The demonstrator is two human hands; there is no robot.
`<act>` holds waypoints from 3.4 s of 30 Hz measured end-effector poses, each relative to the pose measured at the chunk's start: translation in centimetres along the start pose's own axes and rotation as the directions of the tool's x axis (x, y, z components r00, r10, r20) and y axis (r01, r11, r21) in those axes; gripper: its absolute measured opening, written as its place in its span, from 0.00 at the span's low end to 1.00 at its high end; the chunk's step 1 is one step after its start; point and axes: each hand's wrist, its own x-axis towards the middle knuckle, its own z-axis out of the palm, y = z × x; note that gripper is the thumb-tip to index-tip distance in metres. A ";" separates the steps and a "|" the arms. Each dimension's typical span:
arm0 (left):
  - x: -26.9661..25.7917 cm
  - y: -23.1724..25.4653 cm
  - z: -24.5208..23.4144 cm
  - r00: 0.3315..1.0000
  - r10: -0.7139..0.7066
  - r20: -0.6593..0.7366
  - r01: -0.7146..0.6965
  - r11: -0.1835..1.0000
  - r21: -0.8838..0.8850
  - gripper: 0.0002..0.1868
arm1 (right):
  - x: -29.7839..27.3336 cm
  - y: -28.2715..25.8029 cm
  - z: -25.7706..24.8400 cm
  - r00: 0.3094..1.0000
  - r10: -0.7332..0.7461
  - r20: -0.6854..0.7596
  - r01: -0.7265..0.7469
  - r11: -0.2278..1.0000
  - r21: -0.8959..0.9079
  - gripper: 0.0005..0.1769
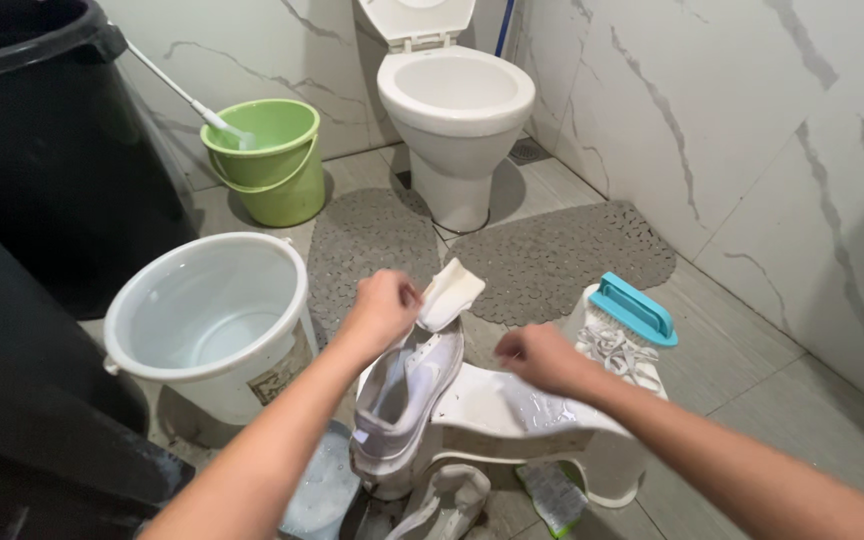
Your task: The person cleans a white sneaker in a bathroom. They remove the laces and insole, then scrub the shoe with a brush and water. They rinse the shoe and apply a cleaning spray before scrubbing again.
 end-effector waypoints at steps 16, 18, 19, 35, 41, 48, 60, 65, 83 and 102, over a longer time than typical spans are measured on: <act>-10.9 2.4 1.5 0.983 0.061 0.171 -0.019 0.971 -0.239 0.23 | 2.3 -7.9 2.3 0.931 0.321 0.172 -0.364 0.815 0.451 0.44; -10.8 2.4 2.0 0.985 -0.072 0.156 0.091 0.989 -0.119 0.29 | 2.8 -6.7 2.6 0.939 0.293 0.181 -0.344 0.818 0.461 0.40; -10.7 2.3 2.5 0.986 -0.083 0.146 0.091 0.995 -0.047 0.32 | 3.2 -6.0 2.9 0.943 0.274 0.187 -0.331 0.823 0.462 0.37; -5.0 2.4 6.8 0.885 -0.460 -0.072 0.456 0.824 0.336 0.32 | 4.9 -1.6 5.5 0.945 0.226 0.236 -0.327 0.643 0.693 0.41; -4.8 1.1 9.5 0.896 -0.436 -0.084 0.416 0.759 0.501 0.29 | 4.3 -1.8 5.9 0.957 0.208 0.203 -0.291 0.682 0.671 0.42; -2.4 1.2 8.5 0.734 -0.676 0.067 0.562 0.659 0.501 0.32 | 4.5 -1.8 5.8 0.963 0.189 0.190 -0.268 0.686 0.676 0.37; -1.6 -0.2 6.3 0.751 -0.611 0.250 0.290 0.645 0.707 0.37 | 4.5 -2.5 5.8 0.960 0.230 0.161 -0.278 0.695 0.663 0.33; -0.3 -2.3 4.8 0.775 -0.493 0.395 0.292 0.834 0.468 0.23 | 3.9 -3.4 5.6 0.954 0.272 0.123 -0.290 0.744 0.602 0.30; -5.6 6.6 -9.9 0.831 -0.471 0.298 0.348 0.856 0.384 0.19 | 1.6 -7.4 3.0 0.966 0.220 0.134 -0.257 0.802 0.538 0.15; -5.3 -9.0 2.9 0.892 -0.449 -0.055 0.440 0.890 -0.123 0.29 | -1.1 -2.0 1.9 0.968 0.218 0.123 -0.249 0.772 0.586 0.20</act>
